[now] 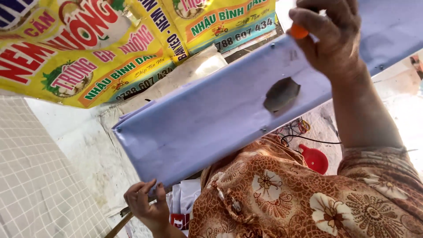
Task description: Fixing screws into a plastic frame using a manual screwdriver.
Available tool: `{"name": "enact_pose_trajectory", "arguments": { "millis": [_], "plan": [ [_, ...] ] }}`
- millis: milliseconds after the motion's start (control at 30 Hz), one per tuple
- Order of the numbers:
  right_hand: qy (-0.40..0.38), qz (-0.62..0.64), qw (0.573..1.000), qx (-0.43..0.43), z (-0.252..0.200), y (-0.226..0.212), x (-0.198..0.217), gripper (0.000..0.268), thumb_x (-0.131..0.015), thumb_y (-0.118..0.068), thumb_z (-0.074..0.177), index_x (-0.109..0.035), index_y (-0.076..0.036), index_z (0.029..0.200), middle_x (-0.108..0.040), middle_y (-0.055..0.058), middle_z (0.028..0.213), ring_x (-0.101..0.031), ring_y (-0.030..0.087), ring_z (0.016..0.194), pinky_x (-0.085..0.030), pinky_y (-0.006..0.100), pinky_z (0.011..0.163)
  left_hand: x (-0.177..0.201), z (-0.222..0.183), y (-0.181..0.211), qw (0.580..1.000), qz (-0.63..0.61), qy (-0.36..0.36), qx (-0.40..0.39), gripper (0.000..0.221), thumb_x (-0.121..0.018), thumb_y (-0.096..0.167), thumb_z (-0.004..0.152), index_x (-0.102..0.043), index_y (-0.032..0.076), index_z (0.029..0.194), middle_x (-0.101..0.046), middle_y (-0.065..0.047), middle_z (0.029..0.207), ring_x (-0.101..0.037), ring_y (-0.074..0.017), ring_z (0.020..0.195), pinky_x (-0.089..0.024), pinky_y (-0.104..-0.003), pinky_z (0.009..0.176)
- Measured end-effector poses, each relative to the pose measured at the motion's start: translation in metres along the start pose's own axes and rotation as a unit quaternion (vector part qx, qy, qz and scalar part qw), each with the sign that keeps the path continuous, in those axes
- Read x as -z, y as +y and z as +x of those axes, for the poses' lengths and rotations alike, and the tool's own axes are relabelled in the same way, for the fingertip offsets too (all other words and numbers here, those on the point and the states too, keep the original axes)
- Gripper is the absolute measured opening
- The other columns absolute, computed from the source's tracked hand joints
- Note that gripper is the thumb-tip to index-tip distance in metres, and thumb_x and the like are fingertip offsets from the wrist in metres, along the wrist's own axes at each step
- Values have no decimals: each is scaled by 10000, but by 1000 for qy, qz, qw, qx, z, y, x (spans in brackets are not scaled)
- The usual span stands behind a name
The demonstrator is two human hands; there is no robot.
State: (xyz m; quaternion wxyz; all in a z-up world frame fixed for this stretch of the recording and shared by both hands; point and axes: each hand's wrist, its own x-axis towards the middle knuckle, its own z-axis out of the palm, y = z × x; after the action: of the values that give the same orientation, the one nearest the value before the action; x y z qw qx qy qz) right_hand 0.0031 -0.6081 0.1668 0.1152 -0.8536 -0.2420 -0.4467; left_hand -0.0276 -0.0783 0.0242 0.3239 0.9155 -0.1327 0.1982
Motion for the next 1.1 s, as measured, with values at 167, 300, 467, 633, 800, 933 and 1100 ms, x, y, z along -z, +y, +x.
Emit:
{"name": "enact_pose_trajectory", "arguments": {
  "millis": [167, 300, 467, 633, 800, 933, 1100],
  "plan": [
    [-180, -363, 903, -140, -136, 72, 30, 376, -961, -278, 1055, -829, -316, 1406, -552, -19, 1090, -510, 149, 936, -462, 335, 820, -76, 37, 98, 976, -142, -57, -155, 122, -702, 176, 899, -686, 98, 991, -612, -70, 1010, -554, -227, 915, -484, -378, 801],
    [-249, -401, 865, -170, -186, 74, 38, 392, -873, -368, 1035, -805, -377, 1420, -580, -46, 1023, -538, 72, 767, -509, 255, 688, -149, 51, 206, 946, -150, -156, -243, 220, -621, 273, 969, -692, 90, 1066, -676, -96, 1107, -607, -251, 990, -496, -432, 901],
    [-176, -286, 920, -201, -212, 72, 41, 537, -924, -167, 922, -815, -179, 1448, -676, 46, 1090, -601, 225, 929, -476, 394, 830, -253, 46, 259, 916, 31, -266, -298, 927, -877, 499, 797, -449, 118, 1525, -366, -145, 1626, -347, -384, 1490, -285, -596, 1208],
    [-172, -263, 938, -145, -236, 81, 41, 554, -946, -186, 952, -845, -136, 1494, -723, 73, 1151, -650, 257, 975, -513, 405, 859, -271, 36, 266, 950, 49, -195, -237, 392, -604, 128, 977, -644, 137, 1367, -414, -110, 1598, -421, -348, 1468, -331, -556, 1235],
    [-179, -250, 945, -110, -240, 70, 49, 552, -938, -156, 995, -851, -81, 1535, -727, 106, 1157, -674, 240, 864, -563, 343, 747, -211, 35, 211, 973, 136, -88, -167, 334, -631, 119, 993, -690, 166, 1318, -462, -3, 1576, -470, -319, 1441, -395, -508, 1193],
    [-206, -311, 921, -112, -246, 73, 48, 570, -936, -214, 1044, -804, -138, 1594, -790, 21, 1228, -702, 129, 794, -584, 247, 696, -122, 20, 124, 971, 231, -53, 40, 459, -596, 13, 943, -617, 226, 1348, -546, 65, 1513, -418, -237, 1447, -326, -449, 1131],
    [-200, -238, 944, -110, -256, 82, 43, 526, -917, -99, 1107, -755, -7, 1599, -854, 106, 1305, -808, 180, 940, -664, 251, 851, -38, -22, 56, 946, 279, 7, 164, 392, -580, -18, 941, -622, 129, 1302, -575, -66, 1483, -431, -374, 1425, -250, -642, 1176]
  ]
}}
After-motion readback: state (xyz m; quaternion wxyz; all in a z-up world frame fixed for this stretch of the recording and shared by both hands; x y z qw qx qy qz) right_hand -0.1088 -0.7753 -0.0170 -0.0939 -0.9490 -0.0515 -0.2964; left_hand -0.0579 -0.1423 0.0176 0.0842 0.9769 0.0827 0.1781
